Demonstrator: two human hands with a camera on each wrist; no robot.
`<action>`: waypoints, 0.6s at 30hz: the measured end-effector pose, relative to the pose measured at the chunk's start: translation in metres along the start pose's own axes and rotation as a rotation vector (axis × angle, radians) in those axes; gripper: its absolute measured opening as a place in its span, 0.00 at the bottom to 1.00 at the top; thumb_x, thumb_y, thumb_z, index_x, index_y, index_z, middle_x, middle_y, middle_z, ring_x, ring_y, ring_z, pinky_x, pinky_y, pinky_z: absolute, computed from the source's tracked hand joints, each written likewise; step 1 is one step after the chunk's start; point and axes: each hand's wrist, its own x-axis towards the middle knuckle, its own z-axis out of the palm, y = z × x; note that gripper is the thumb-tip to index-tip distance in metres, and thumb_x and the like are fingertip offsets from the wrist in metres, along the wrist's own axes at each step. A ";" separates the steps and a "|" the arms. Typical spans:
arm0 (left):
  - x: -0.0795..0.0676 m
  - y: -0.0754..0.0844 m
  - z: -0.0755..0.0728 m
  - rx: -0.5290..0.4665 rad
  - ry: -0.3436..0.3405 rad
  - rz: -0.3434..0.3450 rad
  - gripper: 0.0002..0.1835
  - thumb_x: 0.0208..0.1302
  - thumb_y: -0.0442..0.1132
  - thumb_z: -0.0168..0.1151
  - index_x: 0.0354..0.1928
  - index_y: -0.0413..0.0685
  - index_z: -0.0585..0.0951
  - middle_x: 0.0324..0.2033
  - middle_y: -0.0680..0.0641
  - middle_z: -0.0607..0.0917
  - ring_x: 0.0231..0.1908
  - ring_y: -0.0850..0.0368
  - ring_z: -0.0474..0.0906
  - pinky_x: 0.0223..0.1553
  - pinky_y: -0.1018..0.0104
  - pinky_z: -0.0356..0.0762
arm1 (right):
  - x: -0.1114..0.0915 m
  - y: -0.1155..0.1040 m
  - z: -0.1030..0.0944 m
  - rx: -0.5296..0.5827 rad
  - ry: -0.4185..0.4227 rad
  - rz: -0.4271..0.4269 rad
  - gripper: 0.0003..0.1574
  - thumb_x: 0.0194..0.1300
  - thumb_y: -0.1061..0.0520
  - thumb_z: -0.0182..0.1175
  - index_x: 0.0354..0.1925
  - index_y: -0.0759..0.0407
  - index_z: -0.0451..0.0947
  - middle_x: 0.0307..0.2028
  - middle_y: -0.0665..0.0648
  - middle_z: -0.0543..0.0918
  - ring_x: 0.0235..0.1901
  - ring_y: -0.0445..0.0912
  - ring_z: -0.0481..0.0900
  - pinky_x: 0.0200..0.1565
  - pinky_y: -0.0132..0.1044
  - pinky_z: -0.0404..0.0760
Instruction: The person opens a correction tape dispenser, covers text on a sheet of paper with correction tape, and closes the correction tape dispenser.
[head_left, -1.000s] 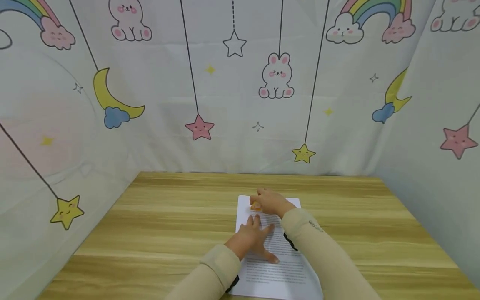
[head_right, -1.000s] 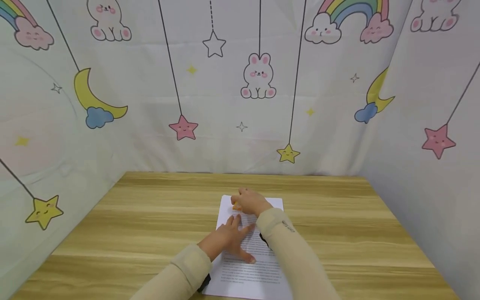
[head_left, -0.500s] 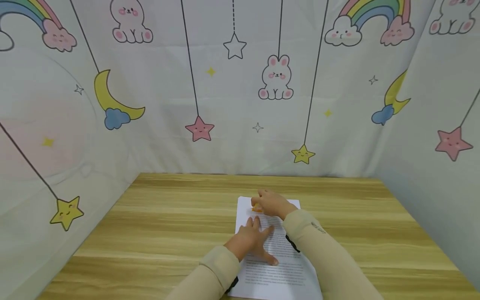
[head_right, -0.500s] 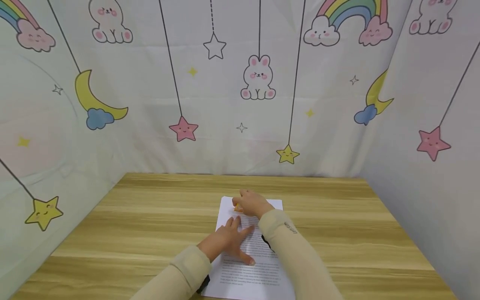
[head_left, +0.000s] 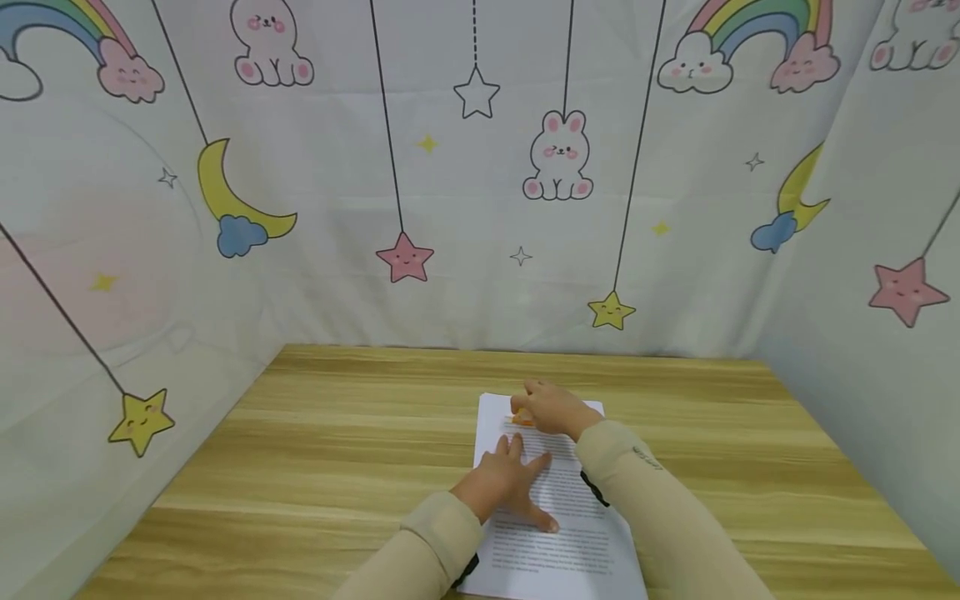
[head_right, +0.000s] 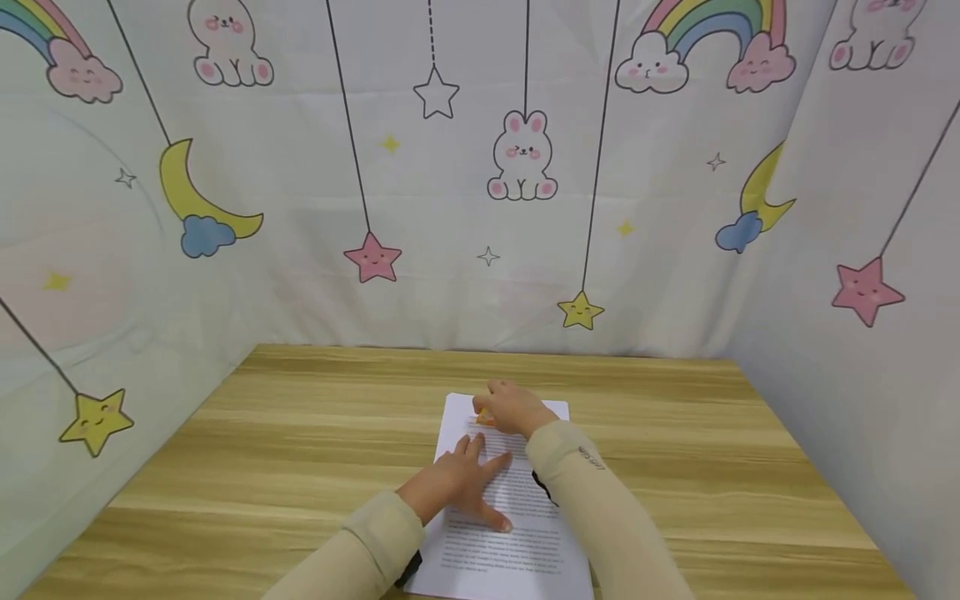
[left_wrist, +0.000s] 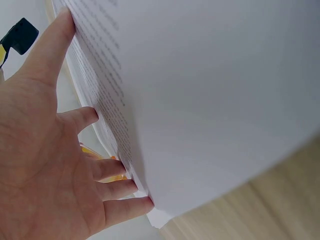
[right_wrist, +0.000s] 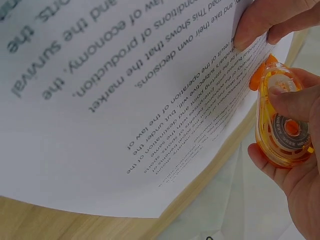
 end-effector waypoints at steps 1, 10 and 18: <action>0.000 0.000 0.000 0.006 0.001 0.000 0.52 0.37 0.75 0.61 0.68 0.73 0.56 0.70 0.39 0.51 0.70 0.42 0.47 0.62 0.46 0.61 | -0.001 0.001 0.000 0.005 -0.005 0.004 0.13 0.62 0.62 0.56 0.45 0.49 0.76 0.41 0.57 0.75 0.46 0.54 0.75 0.52 0.47 0.74; 0.001 0.002 0.000 0.024 0.000 -0.005 0.52 0.37 0.76 0.60 0.68 0.74 0.55 0.70 0.39 0.52 0.70 0.41 0.48 0.62 0.46 0.61 | -0.009 0.007 0.001 0.000 0.027 -0.007 0.12 0.62 0.62 0.57 0.43 0.49 0.76 0.40 0.57 0.74 0.45 0.54 0.75 0.50 0.47 0.75; 0.001 0.002 -0.001 0.014 -0.009 -0.014 0.52 0.37 0.76 0.60 0.68 0.74 0.55 0.70 0.39 0.51 0.70 0.41 0.47 0.63 0.46 0.60 | -0.014 0.009 0.001 -0.005 0.050 -0.012 0.11 0.62 0.61 0.57 0.42 0.49 0.76 0.38 0.57 0.75 0.43 0.54 0.76 0.49 0.47 0.76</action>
